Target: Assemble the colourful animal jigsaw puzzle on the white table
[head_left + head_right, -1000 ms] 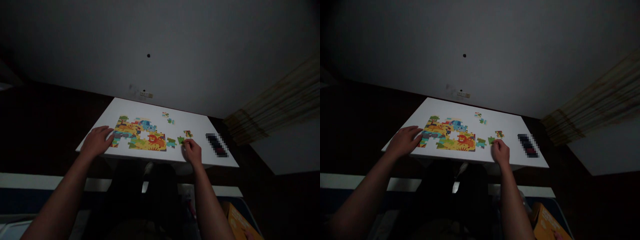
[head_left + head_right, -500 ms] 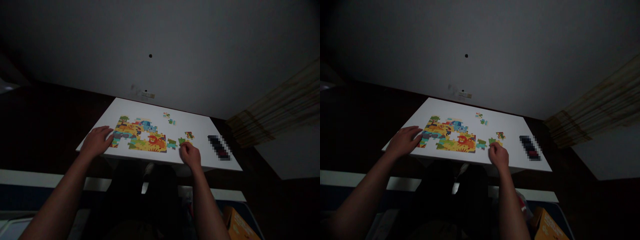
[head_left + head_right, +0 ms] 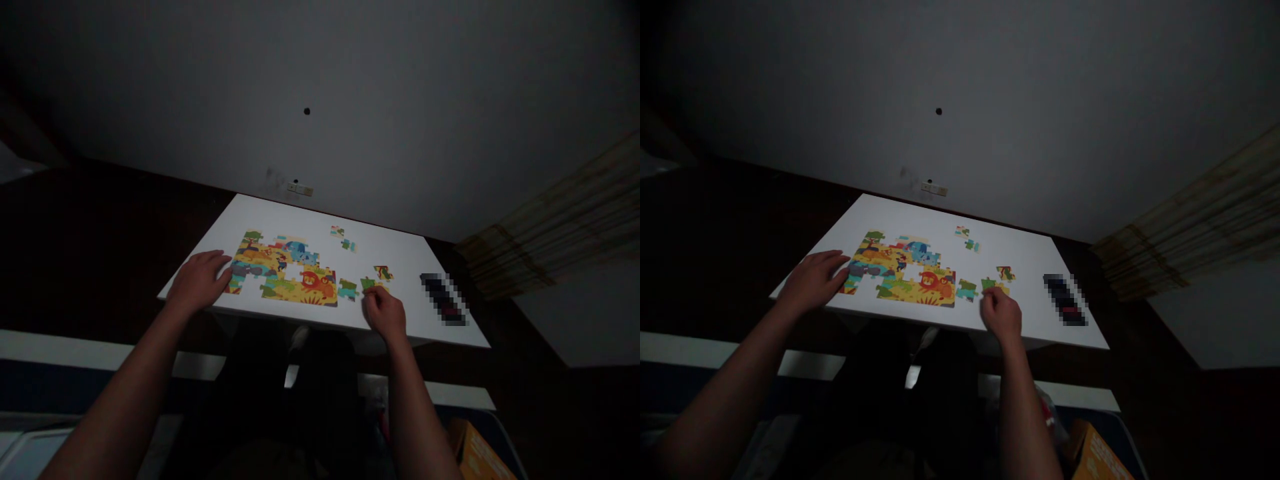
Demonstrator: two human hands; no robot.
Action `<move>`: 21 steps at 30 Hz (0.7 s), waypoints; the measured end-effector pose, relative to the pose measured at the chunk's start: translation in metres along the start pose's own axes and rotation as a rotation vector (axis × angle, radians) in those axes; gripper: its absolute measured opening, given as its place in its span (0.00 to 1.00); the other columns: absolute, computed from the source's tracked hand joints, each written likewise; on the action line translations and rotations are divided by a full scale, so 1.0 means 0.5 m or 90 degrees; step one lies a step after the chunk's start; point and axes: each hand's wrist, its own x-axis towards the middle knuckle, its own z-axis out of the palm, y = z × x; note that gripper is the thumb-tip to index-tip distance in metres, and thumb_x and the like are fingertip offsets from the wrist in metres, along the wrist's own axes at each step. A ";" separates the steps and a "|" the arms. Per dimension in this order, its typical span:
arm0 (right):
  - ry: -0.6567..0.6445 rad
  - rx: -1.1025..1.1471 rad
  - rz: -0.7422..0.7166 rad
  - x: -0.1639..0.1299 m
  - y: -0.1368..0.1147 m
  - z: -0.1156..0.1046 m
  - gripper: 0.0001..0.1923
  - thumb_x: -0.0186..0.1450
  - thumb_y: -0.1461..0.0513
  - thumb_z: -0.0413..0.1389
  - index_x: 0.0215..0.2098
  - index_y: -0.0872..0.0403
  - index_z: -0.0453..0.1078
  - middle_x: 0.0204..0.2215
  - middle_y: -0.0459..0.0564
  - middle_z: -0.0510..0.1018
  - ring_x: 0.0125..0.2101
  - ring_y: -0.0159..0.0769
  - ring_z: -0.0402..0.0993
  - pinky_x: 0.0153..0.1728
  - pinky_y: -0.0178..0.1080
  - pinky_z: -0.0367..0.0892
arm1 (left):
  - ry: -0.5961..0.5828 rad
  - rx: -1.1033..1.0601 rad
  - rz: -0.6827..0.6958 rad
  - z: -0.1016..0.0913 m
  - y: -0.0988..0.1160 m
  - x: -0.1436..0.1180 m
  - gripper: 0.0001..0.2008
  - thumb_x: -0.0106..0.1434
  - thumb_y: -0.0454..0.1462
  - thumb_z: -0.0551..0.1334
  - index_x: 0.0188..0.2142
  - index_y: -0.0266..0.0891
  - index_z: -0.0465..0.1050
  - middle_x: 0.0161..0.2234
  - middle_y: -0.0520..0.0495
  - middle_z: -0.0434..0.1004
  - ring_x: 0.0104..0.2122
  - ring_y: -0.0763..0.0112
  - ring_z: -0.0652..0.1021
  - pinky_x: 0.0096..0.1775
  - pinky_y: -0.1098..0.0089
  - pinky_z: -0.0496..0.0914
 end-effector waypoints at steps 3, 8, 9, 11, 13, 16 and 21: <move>0.021 0.053 0.007 0.016 -0.013 0.000 0.17 0.72 0.47 0.57 0.44 0.42 0.86 0.33 0.53 0.90 0.37 0.59 0.87 0.45 0.56 0.80 | 0.006 0.011 -0.004 0.001 0.003 -0.003 0.31 0.82 0.52 0.55 0.70 0.44 0.89 0.77 0.36 0.85 0.75 0.39 0.81 0.77 0.44 0.74; 0.027 0.022 -0.068 0.128 -0.088 0.020 0.16 0.73 0.51 0.61 0.51 0.43 0.88 0.48 0.59 0.92 0.51 0.61 0.86 0.57 0.59 0.80 | 0.007 0.019 0.008 0.002 0.007 -0.007 0.29 0.83 0.50 0.56 0.70 0.45 0.88 0.76 0.35 0.85 0.74 0.39 0.82 0.75 0.42 0.76; 0.012 0.000 -0.071 0.161 -0.110 0.027 0.15 0.74 0.52 0.62 0.52 0.43 0.88 0.52 0.60 0.91 0.56 0.61 0.85 0.62 0.58 0.79 | 0.008 0.019 0.009 0.003 0.007 -0.009 0.30 0.84 0.50 0.56 0.70 0.44 0.88 0.76 0.34 0.85 0.74 0.38 0.82 0.75 0.41 0.76; -0.018 -0.029 -0.062 0.229 -0.155 0.046 0.13 0.75 0.56 0.64 0.53 0.48 0.88 0.59 0.64 0.89 0.62 0.59 0.83 0.67 0.55 0.75 | 0.010 0.014 0.011 0.004 0.008 -0.012 0.30 0.84 0.49 0.56 0.71 0.42 0.88 0.76 0.32 0.84 0.75 0.37 0.81 0.74 0.40 0.77; -0.033 -0.049 -0.047 0.288 -0.197 0.068 0.14 0.78 0.58 0.65 0.56 0.55 0.88 0.64 0.71 0.86 0.66 0.59 0.80 0.69 0.53 0.70 | 0.015 0.005 0.012 0.003 0.010 -0.016 0.28 0.84 0.48 0.57 0.71 0.43 0.88 0.76 0.32 0.85 0.75 0.37 0.82 0.74 0.41 0.77; -0.046 -0.073 -0.020 0.345 -0.242 0.102 0.16 0.79 0.56 0.68 0.55 0.62 0.87 0.64 0.80 0.84 0.67 0.61 0.77 0.66 0.55 0.67 | 0.027 -0.013 0.010 -0.001 0.016 -0.023 0.25 0.83 0.47 0.60 0.69 0.45 0.89 0.75 0.35 0.86 0.73 0.38 0.83 0.73 0.40 0.79; -0.064 -0.096 0.020 0.386 -0.265 0.142 0.13 0.76 0.58 0.73 0.47 0.63 0.87 0.61 0.84 0.83 0.64 0.64 0.77 0.61 0.59 0.64 | 0.028 -0.021 -0.002 -0.004 0.027 -0.028 0.23 0.83 0.45 0.62 0.68 0.47 0.90 0.74 0.35 0.87 0.73 0.39 0.83 0.73 0.40 0.78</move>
